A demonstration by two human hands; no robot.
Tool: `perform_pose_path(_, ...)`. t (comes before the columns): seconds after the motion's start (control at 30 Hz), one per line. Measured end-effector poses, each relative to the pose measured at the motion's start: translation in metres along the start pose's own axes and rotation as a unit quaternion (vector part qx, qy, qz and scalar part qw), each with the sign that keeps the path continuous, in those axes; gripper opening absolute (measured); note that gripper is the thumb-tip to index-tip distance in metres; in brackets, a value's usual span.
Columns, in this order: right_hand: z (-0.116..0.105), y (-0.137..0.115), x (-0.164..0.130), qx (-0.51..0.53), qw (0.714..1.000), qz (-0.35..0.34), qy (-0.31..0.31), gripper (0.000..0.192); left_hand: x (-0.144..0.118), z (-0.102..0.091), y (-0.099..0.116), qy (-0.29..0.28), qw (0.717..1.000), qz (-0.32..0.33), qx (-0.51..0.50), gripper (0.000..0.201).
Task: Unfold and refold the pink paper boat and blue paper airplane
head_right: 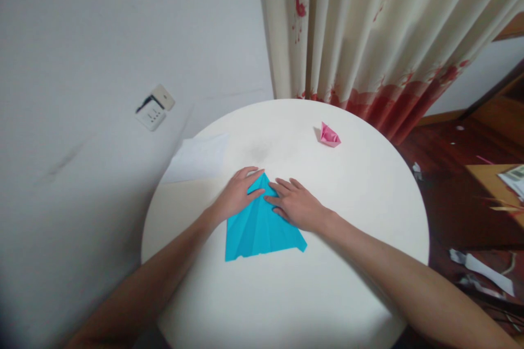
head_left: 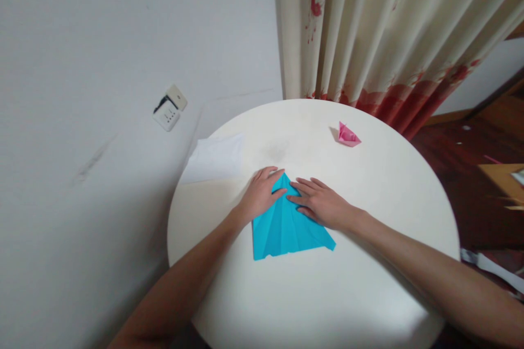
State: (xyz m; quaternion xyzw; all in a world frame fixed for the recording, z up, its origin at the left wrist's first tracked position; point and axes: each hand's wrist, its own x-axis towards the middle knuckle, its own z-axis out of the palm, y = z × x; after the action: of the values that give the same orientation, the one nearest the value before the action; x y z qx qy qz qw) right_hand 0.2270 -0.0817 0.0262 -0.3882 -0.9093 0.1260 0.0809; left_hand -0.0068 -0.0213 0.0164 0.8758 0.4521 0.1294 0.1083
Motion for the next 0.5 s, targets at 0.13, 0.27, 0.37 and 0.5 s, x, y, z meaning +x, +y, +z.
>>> perform_pose_path(0.13,-0.0002,0.0003,0.0002,-0.001,1.000,0.003,-0.004,0.046,0.0001,-0.0012,0.0029,0.018,0.999,-0.044,0.004,0.059)
perform_pose_path(0.27,-0.0013,-0.0002,0.0001,-0.006,1.000,0.003,-0.004,0.045,0.0013,-0.0022,0.0032,-0.012,0.999,-0.046,-0.018,0.053)
perform_pose_path(0.37,-0.0015,-0.0003,-0.0002,-0.005,1.000,-0.001,-0.006,0.045,0.0022,-0.0034,0.0043,-0.020,0.998,-0.047,-0.042,0.053)
perform_pose_path(0.5,-0.0009,0.0002,-0.0004,-0.001,1.000,-0.001,-0.002,0.046,0.0019,-0.0050,0.0040,-0.026,0.992,-0.087,-0.083,0.055)
